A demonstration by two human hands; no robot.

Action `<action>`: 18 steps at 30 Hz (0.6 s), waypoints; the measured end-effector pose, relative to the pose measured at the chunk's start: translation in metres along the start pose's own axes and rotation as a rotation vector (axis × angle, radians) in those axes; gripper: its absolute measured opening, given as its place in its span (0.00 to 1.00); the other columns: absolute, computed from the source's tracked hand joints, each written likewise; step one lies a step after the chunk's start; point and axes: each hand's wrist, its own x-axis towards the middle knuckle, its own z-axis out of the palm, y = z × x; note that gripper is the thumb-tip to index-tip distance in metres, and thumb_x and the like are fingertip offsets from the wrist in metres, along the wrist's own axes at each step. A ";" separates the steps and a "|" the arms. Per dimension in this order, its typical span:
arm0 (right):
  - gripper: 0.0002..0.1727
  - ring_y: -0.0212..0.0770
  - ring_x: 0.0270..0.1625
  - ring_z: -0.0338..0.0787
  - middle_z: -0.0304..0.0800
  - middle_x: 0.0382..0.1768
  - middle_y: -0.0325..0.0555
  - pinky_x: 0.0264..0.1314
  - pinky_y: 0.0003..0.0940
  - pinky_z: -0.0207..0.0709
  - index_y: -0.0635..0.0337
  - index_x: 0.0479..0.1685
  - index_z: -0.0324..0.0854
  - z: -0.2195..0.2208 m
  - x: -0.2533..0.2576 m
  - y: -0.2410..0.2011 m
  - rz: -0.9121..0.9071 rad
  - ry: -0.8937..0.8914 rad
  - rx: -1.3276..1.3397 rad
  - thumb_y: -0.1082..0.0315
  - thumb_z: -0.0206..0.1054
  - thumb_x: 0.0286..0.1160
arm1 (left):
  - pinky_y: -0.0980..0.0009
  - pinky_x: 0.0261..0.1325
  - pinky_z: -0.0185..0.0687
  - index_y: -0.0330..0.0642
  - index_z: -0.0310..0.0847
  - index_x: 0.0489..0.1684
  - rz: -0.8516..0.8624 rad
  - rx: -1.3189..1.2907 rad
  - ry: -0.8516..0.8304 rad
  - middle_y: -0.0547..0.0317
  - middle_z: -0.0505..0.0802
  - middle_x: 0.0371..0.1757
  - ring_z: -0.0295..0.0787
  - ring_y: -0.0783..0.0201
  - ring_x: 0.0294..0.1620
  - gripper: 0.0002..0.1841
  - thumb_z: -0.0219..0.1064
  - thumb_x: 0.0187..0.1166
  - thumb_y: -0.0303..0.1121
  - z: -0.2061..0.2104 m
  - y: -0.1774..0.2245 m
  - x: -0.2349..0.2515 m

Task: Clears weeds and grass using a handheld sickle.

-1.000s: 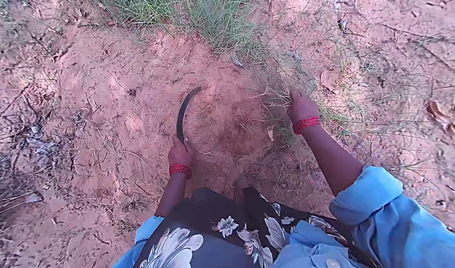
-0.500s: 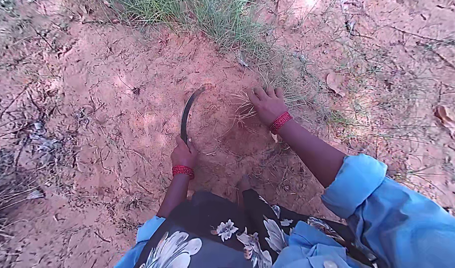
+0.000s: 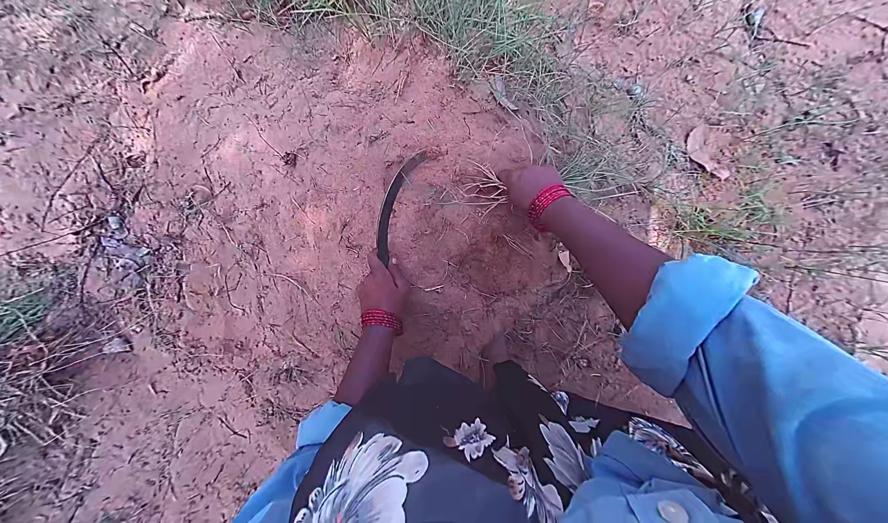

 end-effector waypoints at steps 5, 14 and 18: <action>0.31 0.77 0.77 0.75 0.81 0.74 0.64 0.70 0.80 0.65 0.49 0.80 0.79 0.049 -0.046 0.019 -0.296 0.126 0.063 0.82 0.63 0.77 | 0.40 0.68 0.77 0.23 0.54 0.86 -0.013 -0.004 -0.008 0.24 0.90 0.57 0.89 0.31 0.62 0.29 0.47 0.94 0.36 -0.001 0.003 -0.002; 0.25 0.71 0.74 0.79 0.78 0.80 0.53 0.68 0.79 0.64 0.50 0.71 0.85 0.152 -0.131 0.102 -0.291 0.062 -0.057 0.81 0.61 0.79 | 0.43 0.73 0.76 0.25 0.45 0.90 -0.009 0.032 0.033 0.24 0.87 0.63 0.86 0.33 0.67 0.31 0.45 0.95 0.38 0.002 0.004 -0.004; 0.24 0.76 0.78 0.76 0.81 0.77 0.62 0.70 0.81 0.64 0.52 0.76 0.81 0.152 -0.191 0.193 0.150 0.160 0.130 0.78 0.59 0.84 | 0.45 0.76 0.73 0.25 0.44 0.91 0.000 0.047 0.046 0.23 0.85 0.68 0.84 0.33 0.71 0.32 0.44 0.95 0.39 0.003 0.005 -0.006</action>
